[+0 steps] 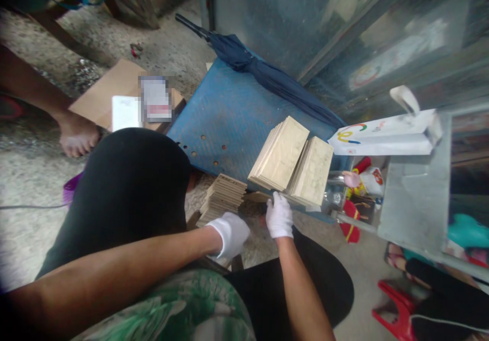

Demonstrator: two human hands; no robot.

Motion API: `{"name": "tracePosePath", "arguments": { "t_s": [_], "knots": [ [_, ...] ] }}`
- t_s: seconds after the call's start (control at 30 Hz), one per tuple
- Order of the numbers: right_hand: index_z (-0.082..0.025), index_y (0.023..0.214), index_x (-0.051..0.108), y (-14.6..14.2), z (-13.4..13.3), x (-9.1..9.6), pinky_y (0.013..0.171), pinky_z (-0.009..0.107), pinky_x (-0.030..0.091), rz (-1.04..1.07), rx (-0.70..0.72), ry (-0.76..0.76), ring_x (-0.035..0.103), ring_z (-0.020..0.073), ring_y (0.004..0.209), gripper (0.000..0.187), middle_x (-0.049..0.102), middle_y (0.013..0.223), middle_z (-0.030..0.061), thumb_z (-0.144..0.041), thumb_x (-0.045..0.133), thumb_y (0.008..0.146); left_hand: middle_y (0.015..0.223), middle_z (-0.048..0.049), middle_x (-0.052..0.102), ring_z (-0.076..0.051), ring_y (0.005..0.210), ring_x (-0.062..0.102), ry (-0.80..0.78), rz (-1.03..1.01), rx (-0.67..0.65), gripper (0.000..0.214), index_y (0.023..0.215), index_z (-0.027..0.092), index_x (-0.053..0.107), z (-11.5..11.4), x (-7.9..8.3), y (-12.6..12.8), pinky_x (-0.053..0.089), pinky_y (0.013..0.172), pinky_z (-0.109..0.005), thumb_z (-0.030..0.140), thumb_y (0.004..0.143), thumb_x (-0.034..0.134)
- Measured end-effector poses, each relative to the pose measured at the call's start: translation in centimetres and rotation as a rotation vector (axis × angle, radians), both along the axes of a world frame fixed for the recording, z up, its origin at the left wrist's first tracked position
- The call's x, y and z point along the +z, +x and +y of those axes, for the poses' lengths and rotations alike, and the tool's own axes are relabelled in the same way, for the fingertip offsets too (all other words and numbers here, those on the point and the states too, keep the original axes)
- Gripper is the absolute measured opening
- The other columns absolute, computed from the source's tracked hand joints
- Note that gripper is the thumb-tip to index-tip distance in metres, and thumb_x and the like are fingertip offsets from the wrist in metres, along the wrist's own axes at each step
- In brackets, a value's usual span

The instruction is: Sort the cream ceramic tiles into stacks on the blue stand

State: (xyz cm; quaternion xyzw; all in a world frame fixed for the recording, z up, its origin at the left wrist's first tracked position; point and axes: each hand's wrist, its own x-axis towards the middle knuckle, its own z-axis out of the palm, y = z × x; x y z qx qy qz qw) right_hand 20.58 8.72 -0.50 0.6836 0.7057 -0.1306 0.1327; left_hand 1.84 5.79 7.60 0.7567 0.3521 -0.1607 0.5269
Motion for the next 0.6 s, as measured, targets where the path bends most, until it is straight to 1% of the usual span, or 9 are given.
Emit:
{"name": "tracePosePath", "arguments": {
  "t_s": [0.07, 0.13, 0.23, 0.33, 0.4, 0.47, 0.53, 0.6],
  "knots": [
    [-0.013, 0.128, 0.056, -0.6, 0.7, -0.5, 0.094, 0.032, 0.041, -0.102, 0.131, -0.090, 0.057, 0.0230, 0.113, 0.039, 0.061, 0.124, 0.0131, -0.025, 0.042, 0.093, 0.091, -0.0269, 0.071, -0.037, 0.091, 0.068, 0.020, 0.021, -0.025, 0.034, 0.102, 0.006, 0.073, 0.2, -0.3, -0.1, 0.053, 0.077, -0.048, 0.025, 0.078, 0.060],
    [-0.016, 0.126, 0.056, -1.1, 1.3, -0.8, 0.086, 0.034, 0.044, -0.194, 0.201, -0.188, 0.061, 0.0238, 0.104, 0.036, 0.065, 0.114, 0.0131, -0.024, 0.041, 0.095, 0.091, -0.0256, 0.071, -0.036, 0.091, 0.068, 0.027, 0.045, -0.042, 0.034, 0.102, 0.007, 0.073, 0.2, -0.8, -0.2, 0.053, 0.078, -0.046, 0.026, 0.078, 0.060],
    [-0.017, 0.112, 0.062, -1.5, 1.9, -1.0, 0.081, 0.033, 0.043, -0.260, 0.204, -0.265, 0.063, 0.0244, 0.099, 0.029, 0.067, 0.104, 0.0134, -0.020, 0.039, 0.094, 0.089, -0.0248, 0.071, -0.036, 0.090, 0.068, 0.033, 0.070, -0.034, 0.031, 0.098, 0.008, 0.075, 0.1, -1.9, -0.1, 0.053, 0.078, -0.048, 0.026, 0.078, 0.060],
    [-0.019, 0.100, 0.065, -1.5, 1.9, -0.6, 0.078, 0.031, 0.042, -0.233, 0.224, -0.312, 0.064, 0.0233, 0.096, 0.028, 0.068, 0.100, 0.0112, -0.016, 0.038, 0.093, 0.090, -0.0253, 0.071, -0.038, 0.091, 0.067, 0.026, 0.099, 0.014, 0.030, 0.096, 0.006, 0.075, 0.3, -2.7, 0.1, 0.052, 0.078, -0.050, 0.024, 0.076, 0.061],
    [-0.021, 0.099, 0.066, -1.1, 1.7, 0.0, 0.073, 0.030, 0.042, -0.216, 0.239, -0.348, 0.066, 0.0224, 0.090, 0.028, 0.069, 0.096, 0.0091, -0.019, 0.039, 0.094, 0.094, -0.0262, 0.070, -0.039, 0.093, 0.066, 0.010, 0.121, 0.046, 0.032, 0.100, 0.005, 0.073, 0.6, -2.9, 0.1, 0.052, 0.079, -0.049, 0.021, 0.074, 0.063],
    [-0.022, 0.103, 0.066, -0.4, 1.4, 1.1, 0.071, 0.029, 0.042, -0.217, 0.237, -0.369, 0.066, 0.0218, 0.087, 0.026, 0.069, 0.097, 0.0086, -0.022, 0.041, 0.094, 0.097, -0.0270, 0.070, -0.039, 0.096, 0.066, -0.004, 0.138, 0.074, 0.035, 0.103, 0.004, 0.072, 1.0, -2.7, -0.1, 0.052, 0.080, -0.049, 0.020, 0.072, 0.064],
    [-0.023, 0.108, 0.065, 0.6, 1.1, 2.7, 0.074, 0.029, 0.042, -0.222, 0.226, -0.360, 0.065, 0.0215, 0.089, 0.026, 0.068, 0.101, 0.0090, -0.024, 0.043, 0.094, 0.098, -0.0270, 0.069, -0.039, 0.097, 0.065, 0.004, 0.126, 0.136, 0.035, 0.103, 0.003, 0.071, 1.3, -2.3, -0.5, 0.052, 0.081, -0.049, 0.020, 0.073, 0.064],
    [-0.021, 0.109, 0.065, 1.8, 1.0, 4.8, 0.078, 0.029, 0.042, -0.192, 0.239, -0.330, 0.064, 0.0212, 0.093, 0.025, 0.067, 0.103, 0.0091, -0.026, 0.045, 0.094, 0.101, -0.0256, 0.069, -0.038, 0.099, 0.065, 0.037, 0.093, 0.231, 0.035, 0.104, 0.004, 0.069, 1.5, -2.0, -0.8, 0.052, 0.082, -0.048, 0.026, 0.078, 0.060]
  ]
}}
